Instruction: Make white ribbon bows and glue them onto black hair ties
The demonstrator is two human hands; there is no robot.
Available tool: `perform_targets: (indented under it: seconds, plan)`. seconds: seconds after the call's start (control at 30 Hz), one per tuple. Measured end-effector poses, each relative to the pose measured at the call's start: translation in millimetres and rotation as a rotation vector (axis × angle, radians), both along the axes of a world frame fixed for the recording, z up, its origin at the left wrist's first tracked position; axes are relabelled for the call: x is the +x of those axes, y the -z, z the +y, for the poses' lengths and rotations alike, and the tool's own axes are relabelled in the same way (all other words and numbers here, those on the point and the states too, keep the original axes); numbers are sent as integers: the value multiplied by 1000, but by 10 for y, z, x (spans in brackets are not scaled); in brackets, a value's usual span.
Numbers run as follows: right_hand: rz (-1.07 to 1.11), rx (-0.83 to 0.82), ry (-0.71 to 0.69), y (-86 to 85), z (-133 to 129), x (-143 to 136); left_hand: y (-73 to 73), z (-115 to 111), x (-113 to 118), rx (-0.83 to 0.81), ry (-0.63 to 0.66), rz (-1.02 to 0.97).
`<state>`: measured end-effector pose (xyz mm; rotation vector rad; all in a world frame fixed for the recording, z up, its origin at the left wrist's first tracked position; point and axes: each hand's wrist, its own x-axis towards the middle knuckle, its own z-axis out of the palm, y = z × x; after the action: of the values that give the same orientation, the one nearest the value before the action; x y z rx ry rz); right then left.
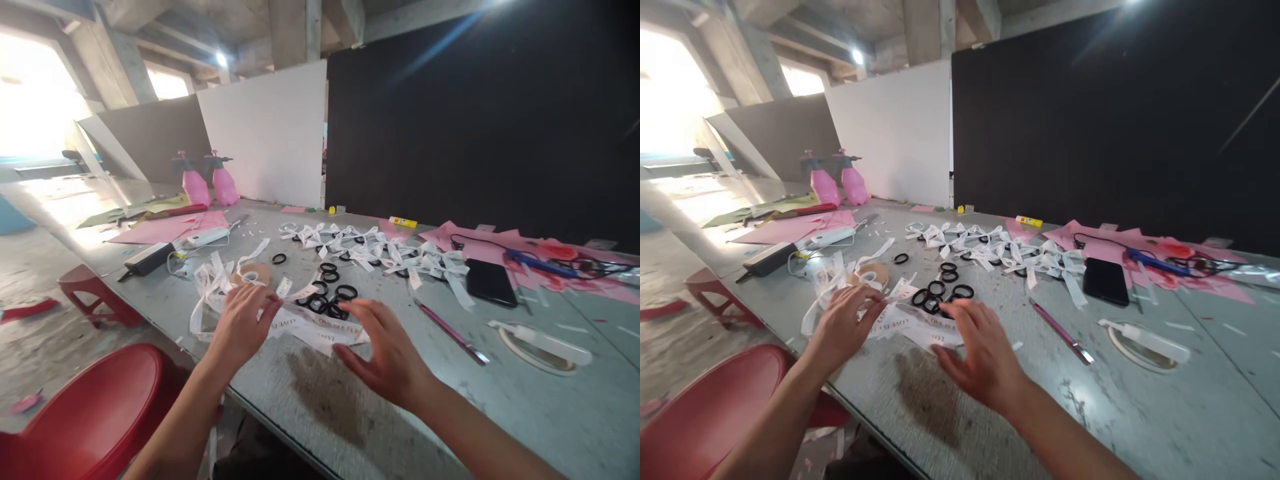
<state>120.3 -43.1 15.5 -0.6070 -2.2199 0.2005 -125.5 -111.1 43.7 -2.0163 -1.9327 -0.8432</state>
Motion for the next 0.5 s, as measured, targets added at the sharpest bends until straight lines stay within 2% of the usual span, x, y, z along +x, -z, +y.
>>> perform_targets:
  seconds: [0.1,0.13,0.2,0.27,0.33,0.4,0.5]
  plan:
    - [143,-378,-39,-354,-40,-259,-183,43,239,93,156,1]
    - [163,-493,-90,-456,-28,-294,-218,54,309,102,200,-43]
    - [249,-584,-106,-612,35,-254,-243,69,406,82,228,-259]
    - [324,-517,-30,-712,132,-93,-223,77,437,33,223,-556]
    - [312,-380,71,-784,232,113,-193,85,436,-20,213,-786]
    - [230,-224,150,-852,311,291,-183,94,444,-72,215,-904]
    - [115,124,228,-960,387,461,-213,108,493,-120,248,-978]
